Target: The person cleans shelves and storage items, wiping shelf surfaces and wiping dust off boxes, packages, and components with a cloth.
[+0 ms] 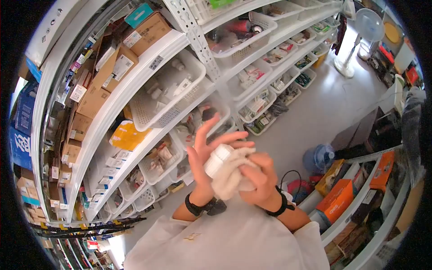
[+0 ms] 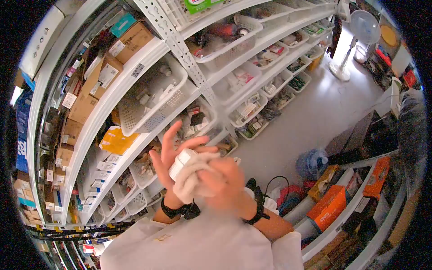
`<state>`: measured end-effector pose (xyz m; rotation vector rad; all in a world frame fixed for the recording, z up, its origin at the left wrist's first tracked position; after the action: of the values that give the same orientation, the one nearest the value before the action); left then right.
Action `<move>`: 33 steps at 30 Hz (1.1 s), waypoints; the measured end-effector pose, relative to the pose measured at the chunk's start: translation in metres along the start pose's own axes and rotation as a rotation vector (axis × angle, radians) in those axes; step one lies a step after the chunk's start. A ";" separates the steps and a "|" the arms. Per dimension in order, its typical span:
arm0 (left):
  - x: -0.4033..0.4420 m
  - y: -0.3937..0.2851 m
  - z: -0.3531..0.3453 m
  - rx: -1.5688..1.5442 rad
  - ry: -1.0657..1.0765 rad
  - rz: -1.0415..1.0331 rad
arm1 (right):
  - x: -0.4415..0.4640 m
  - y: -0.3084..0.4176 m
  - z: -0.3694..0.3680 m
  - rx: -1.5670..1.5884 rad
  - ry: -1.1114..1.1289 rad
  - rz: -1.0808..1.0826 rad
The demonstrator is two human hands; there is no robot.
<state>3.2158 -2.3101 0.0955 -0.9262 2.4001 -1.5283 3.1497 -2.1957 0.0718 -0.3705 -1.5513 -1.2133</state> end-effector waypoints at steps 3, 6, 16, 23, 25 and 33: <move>-0.001 0.003 -0.007 0.145 -0.040 0.002 | 0.012 0.002 0.005 -0.072 0.010 -0.116; 0.001 0.015 0.004 0.229 -0.046 0.030 | 0.013 0.006 -0.006 -0.020 0.115 -0.173; -0.003 0.002 0.054 1.130 0.093 -0.316 | 0.013 -0.054 -0.015 0.039 0.182 -0.569; 0.084 -0.099 0.172 1.691 -0.379 -0.276 | -0.003 -0.072 -0.047 0.161 0.255 -0.662; 0.114 -0.114 0.222 1.799 -0.415 -0.218 | -0.008 -0.075 -0.052 0.174 0.272 -0.661; 0.176 -0.047 0.461 1.976 0.126 0.769 | -0.020 -0.096 -0.042 -0.006 0.303 -0.733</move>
<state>3.2945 -2.7785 -0.0461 0.4779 0.1943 -2.2451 3.1076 -2.2652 0.0028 0.4099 -1.4511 -1.7315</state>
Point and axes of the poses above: each hand's wrist, its own x-axis towards the middle knuckle, its own z-axis out of the back of the hand, y = z × x, the point moved 4 cm from there along x, towards the middle knuckle, and after that the axes turned 2 degrees about x, right-handed, at the moved point
